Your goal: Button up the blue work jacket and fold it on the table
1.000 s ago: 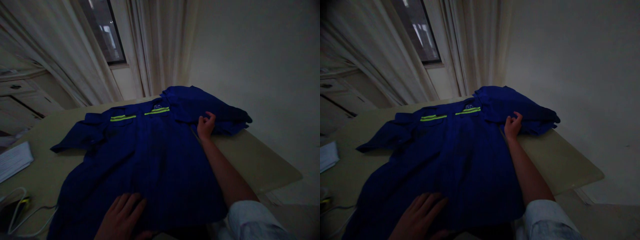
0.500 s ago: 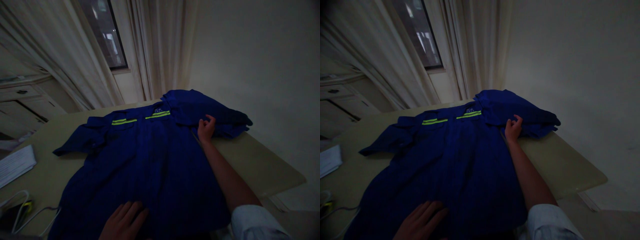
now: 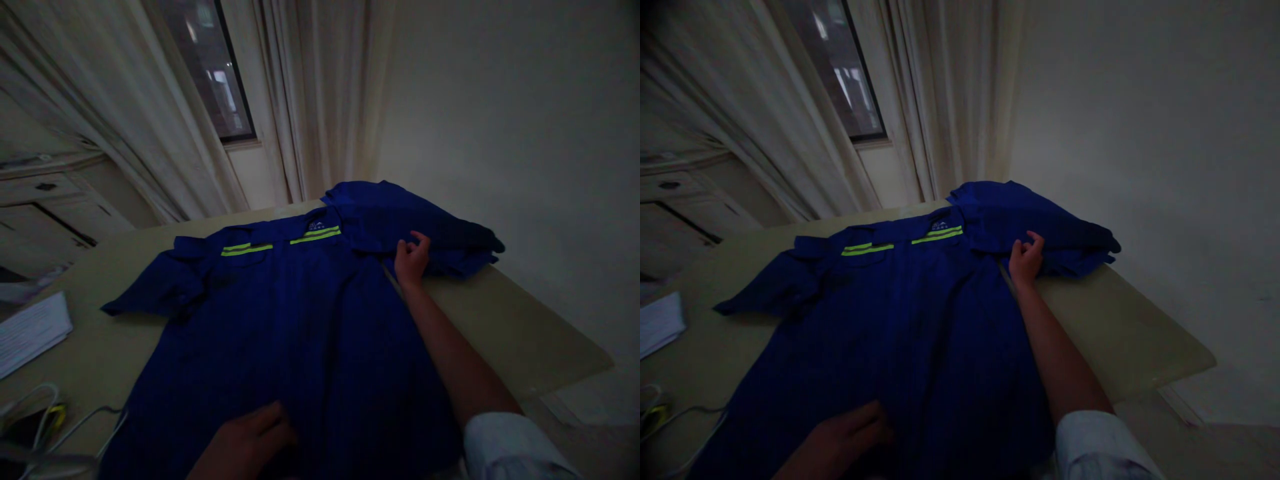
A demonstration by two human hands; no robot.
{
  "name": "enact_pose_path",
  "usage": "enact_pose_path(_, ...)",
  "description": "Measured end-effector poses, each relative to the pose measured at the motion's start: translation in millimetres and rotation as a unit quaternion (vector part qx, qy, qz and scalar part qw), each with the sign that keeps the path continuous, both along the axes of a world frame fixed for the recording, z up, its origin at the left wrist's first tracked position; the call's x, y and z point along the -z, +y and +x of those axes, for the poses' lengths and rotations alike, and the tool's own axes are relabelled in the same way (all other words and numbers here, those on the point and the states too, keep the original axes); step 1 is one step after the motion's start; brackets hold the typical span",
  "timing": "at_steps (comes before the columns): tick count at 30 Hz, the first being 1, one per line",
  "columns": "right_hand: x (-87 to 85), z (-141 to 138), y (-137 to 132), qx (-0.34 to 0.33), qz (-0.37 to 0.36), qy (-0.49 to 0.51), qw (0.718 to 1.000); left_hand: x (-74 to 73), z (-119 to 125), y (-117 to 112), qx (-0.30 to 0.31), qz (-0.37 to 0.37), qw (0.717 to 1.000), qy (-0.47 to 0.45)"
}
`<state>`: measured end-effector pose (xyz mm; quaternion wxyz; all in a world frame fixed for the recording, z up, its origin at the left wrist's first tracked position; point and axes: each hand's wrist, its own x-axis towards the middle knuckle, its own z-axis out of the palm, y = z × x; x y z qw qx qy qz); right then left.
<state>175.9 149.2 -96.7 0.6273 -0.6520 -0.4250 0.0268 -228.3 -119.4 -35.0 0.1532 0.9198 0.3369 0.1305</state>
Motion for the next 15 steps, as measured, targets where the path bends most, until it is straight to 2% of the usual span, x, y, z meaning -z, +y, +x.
enact_pose_path(2,-0.3,0,0,0.002,-0.004,-0.001,1.000,-13.5,7,30,-0.070,-0.062,0.995,-0.026)
enact_pose_path(4,-0.4,-1,0,-0.001,-0.007,0.004,1.000,-19.7,15,78,-0.162,-0.079,0.982,-0.055)
enact_pose_path(7,-1.1,-1,0,-0.004,-0.006,0.014,1.000,-16.1,24,174,-0.285,-0.050,0.955,-0.062)
enact_pose_path(10,-2.8,-2,-1,-0.005,-0.004,0.018,1.000,-7.7,21,261,-0.388,0.031,0.921,0.016)
enact_pose_path(12,-3.7,-2,-2,-0.006,-0.004,0.020,1.000,-2.4,12,301,-0.419,0.078,0.901,0.082)
enact_pose_path(15,-3.1,-2,-2,-0.005,-0.006,0.021,1.000,3.7,-11,339,-0.427,0.097,0.885,0.156)
